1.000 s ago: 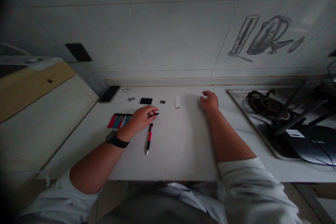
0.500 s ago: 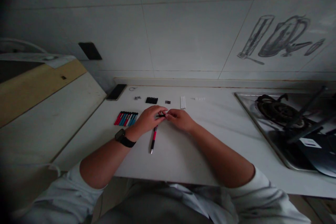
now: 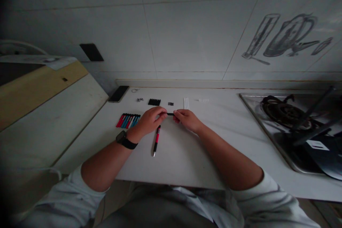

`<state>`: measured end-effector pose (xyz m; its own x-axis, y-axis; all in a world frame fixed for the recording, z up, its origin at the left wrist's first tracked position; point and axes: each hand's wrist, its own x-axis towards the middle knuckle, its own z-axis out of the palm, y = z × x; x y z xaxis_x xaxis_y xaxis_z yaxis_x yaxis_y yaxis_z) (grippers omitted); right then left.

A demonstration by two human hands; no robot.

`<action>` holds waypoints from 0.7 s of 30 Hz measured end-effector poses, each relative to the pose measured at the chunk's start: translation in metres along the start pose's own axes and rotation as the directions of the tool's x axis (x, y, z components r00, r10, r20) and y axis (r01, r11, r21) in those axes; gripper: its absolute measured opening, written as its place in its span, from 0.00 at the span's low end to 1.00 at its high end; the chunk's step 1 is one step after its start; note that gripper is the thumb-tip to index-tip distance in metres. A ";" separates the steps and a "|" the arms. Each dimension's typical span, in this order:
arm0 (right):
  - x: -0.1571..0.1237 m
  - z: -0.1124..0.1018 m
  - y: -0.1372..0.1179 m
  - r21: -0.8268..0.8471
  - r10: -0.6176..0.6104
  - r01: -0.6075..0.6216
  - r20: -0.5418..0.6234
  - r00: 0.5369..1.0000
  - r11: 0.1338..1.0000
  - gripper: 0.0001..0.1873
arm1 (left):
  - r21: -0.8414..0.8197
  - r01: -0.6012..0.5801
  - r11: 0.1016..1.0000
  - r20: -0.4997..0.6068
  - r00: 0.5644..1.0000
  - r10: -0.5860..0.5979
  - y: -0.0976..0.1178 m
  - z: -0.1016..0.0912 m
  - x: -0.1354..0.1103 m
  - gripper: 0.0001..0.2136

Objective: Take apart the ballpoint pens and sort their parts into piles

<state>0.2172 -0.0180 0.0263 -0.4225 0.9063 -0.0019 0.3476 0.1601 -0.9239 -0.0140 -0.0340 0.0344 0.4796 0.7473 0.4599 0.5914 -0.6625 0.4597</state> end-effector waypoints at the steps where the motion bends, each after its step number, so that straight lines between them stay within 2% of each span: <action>1: 0.000 0.001 0.000 0.000 0.005 -0.005 0.008 1.000 1.000 0.29 | 0.015 -0.012 1.000 0.003 1.000 0.012 0.000 0.000 0.000 0.07; 5: 0.000 0.004 0.003 0.017 -0.002 0.002 0.042 0.999 1.000 0.31 | 0.040 -0.046 0.998 0.013 0.999 0.045 -0.001 0.001 0.001 0.11; 8: 0.001 0.008 0.006 -0.002 -0.023 0.023 0.036 0.999 1.000 0.31 | 0.045 -0.024 0.999 0.006 1.000 0.024 -0.001 0.003 0.001 0.13; 15: 0.000 0.013 0.005 -0.184 -0.088 0.066 -0.114 0.990 0.981 0.23 | -0.005 0.088 0.996 -0.016 0.996 -0.088 0.001 0.012 0.001 0.14; 21: -0.007 0.013 -0.005 -0.323 -0.191 0.123 -0.190 0.963 0.939 0.16 | -0.077 0.161 0.984 -0.019 0.986 -0.163 0.002 0.017 0.000 0.14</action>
<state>0.2077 -0.0303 0.0264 -0.3144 0.9165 0.2472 0.5444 0.3874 -0.7440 -0.0016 -0.0346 0.0227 0.3644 0.8443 0.3928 0.6093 -0.5352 0.5851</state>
